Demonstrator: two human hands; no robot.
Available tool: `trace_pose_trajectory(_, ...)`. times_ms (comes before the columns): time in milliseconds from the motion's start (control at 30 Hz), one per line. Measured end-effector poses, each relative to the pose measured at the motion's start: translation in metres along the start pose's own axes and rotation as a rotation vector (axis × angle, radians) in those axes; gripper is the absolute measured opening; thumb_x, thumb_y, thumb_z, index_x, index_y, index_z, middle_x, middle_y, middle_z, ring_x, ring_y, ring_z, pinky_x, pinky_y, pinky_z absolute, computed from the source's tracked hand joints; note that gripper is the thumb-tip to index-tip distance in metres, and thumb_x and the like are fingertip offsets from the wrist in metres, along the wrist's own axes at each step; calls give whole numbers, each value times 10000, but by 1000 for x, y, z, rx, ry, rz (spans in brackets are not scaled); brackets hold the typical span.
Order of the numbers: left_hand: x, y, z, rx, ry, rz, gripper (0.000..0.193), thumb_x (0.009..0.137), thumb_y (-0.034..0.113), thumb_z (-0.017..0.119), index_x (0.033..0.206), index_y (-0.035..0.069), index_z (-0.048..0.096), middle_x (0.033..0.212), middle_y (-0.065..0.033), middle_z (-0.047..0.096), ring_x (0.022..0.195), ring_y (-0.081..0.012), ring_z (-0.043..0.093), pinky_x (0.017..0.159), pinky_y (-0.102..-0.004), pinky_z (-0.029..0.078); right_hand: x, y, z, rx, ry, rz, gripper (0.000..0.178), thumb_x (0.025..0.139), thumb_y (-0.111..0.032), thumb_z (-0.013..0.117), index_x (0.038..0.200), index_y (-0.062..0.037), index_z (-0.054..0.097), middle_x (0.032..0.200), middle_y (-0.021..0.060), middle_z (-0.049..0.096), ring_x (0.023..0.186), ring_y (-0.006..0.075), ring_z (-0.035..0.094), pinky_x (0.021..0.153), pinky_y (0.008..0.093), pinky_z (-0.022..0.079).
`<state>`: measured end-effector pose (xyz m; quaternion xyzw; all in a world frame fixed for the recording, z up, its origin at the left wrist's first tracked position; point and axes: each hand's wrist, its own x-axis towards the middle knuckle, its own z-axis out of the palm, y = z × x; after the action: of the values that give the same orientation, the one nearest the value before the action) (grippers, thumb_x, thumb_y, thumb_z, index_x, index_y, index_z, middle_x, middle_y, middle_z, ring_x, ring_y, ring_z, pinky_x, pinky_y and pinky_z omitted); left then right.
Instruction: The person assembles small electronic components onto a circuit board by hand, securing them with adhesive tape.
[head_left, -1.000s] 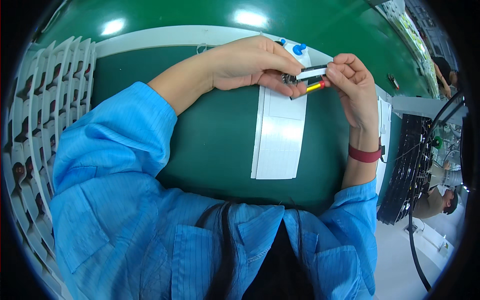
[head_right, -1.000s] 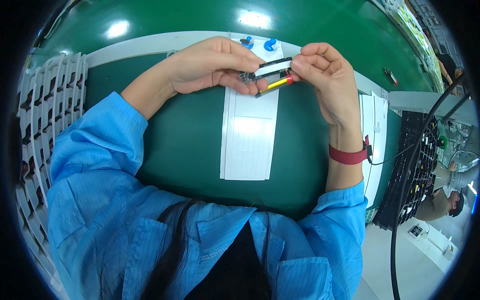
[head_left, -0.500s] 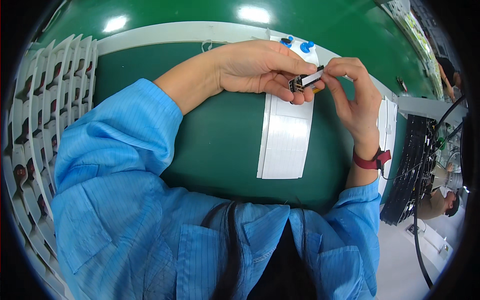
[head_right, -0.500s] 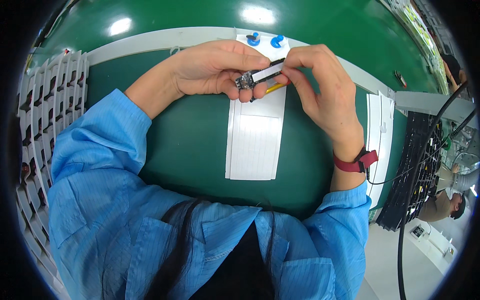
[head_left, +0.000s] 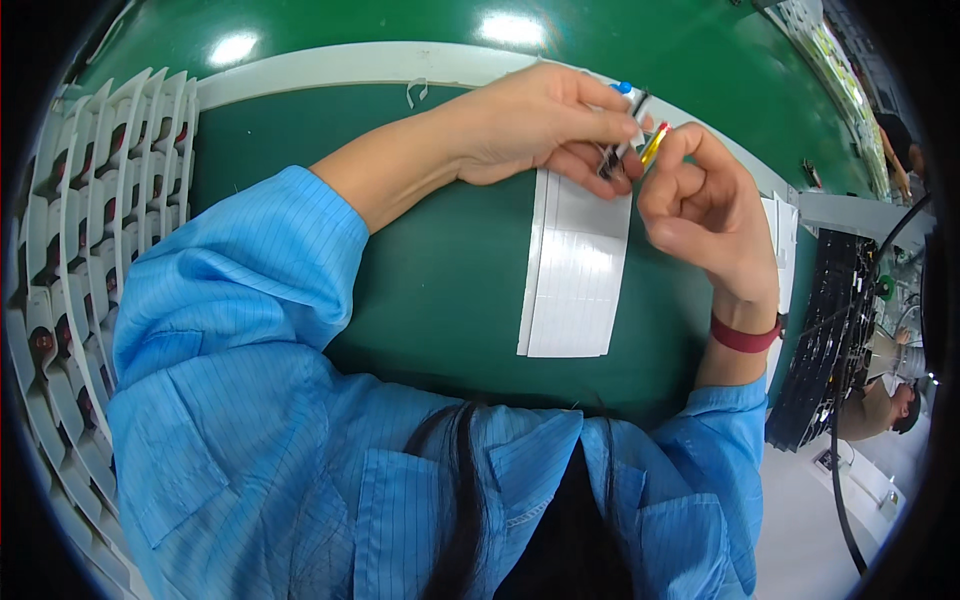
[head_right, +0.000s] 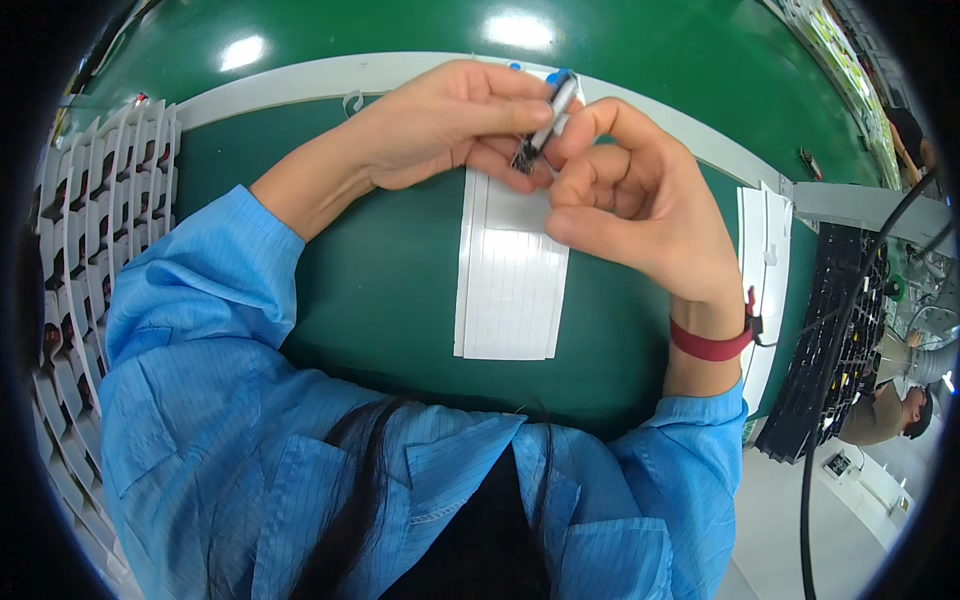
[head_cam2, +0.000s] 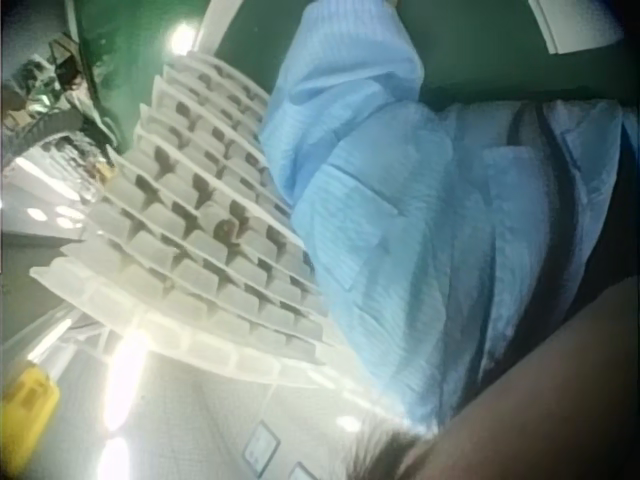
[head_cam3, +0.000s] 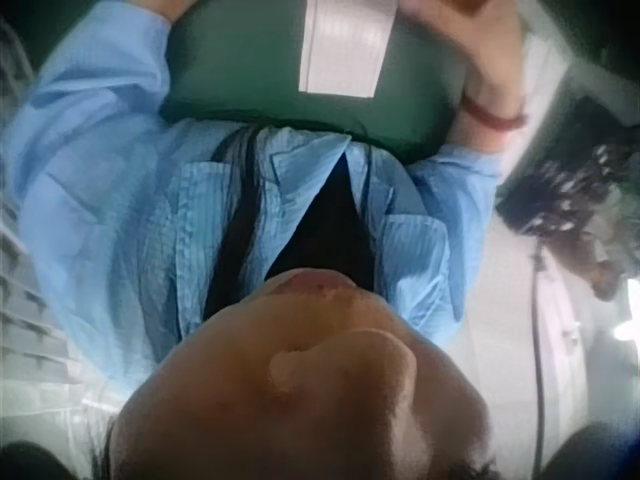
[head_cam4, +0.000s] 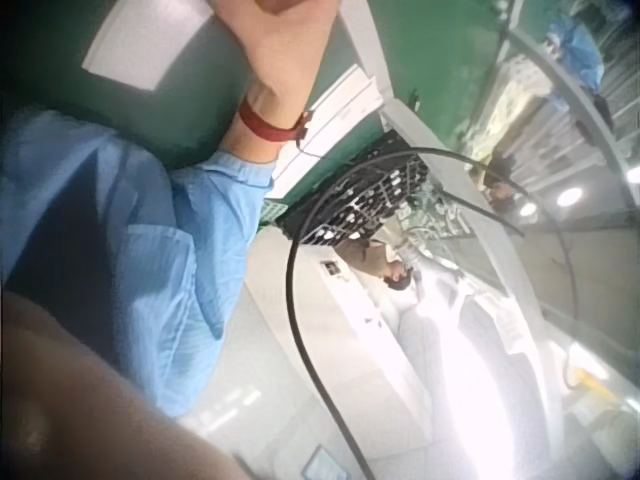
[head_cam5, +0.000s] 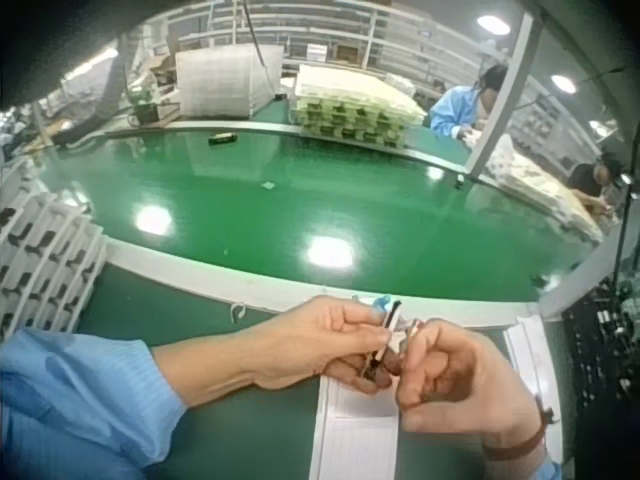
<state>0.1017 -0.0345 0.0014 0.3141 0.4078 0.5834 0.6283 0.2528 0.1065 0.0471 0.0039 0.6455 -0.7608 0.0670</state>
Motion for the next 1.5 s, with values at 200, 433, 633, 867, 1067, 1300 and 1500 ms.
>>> trace_pose_trajectory(200, 1, 6, 9, -26, 50, 24, 344, 879, 198, 531, 1137, -29, 510, 933, -150, 617, 816, -218, 640, 705, -307, 548, 21, 24, 7, -408, 714, -405, 280, 757, 50, 628, 997, 24, 486, 856, 88, 611, 783, 120, 596, 700, 215, 476)
trace_pose_trajectory(433, 0, 2, 9, -3, 55, 47, 362, 861, 177, 559, 1145, -36, 493, 928, -146, 616, 804, -228, 640, 703, -309, 549, 22, 32, 5, -998, 744, -577, 246, 746, 16, 653, 956, -1, 524, 828, 71, 625, 758, 116, 605, 685, 225, 480)
trace_pose_trajectory(633, 3, -2, 2, -28, 67, 52, 339, 854, 156, 568, 1127, -34, 506, 919, -148, 618, 802, -207, 642, 689, -284, 556, 23, 40, 3, -834, 684, -575, 235, 748, 34, 634, 949, -7, 519, 839, 65, 628, 732, 114, 608, 674, 225, 484)
trace_pose_trajectory(867, 2, 0, 7, -44, 49, 42, 327, 855, 153, 565, 1116, -36, 508, 895, -146, 624, 792, -202, 644, 680, -290, 560, 28, 39, 1, -928, 787, -684, 242, 734, 47, 637, 935, -7, 515, 825, 65, 613, 711, 128, 600, 674, 235, 485)
trace_pose_trajectory(1067, 2, 0, 3, -66, 36, 34, 317, 866, 168, 548, 1108, -34, 514, 900, -124, 626, 832, -202, 637, 726, -294, 545, 27, 33, 0, -1275, 585, -800, 214, 753, 69, 597, 905, -22, 476, 856, 68, 563, 729, 131, 535, 658, 235, 454)
trace_pose_trajectory(1300, 3, 10, 1, -131, -12, 57, 344, 877, 192, 521, 1131, -39, 508, 979, -133, 596, 883, -215, 621, 757, -284, 537, 25, 12, -75, -1075, 966, -334, 162, 840, -38, 528, 990, 12, 492, 881, 94, 586, 805, 148, 562, 723, 241, 452)
trace_pose_trajectory(1500, -2, 9, -6, -195, -89, 99, 354, 906, 213, 468, 1154, -38, 490, 963, -105, 590, 880, -158, 605, 753, -260, 524, 37, 27, -41, -132, 628, -163, 310, 855, -76, 525, 1148, 20, 483, 987, 112, 606, 838, 172, 594, 766, 279, 469)
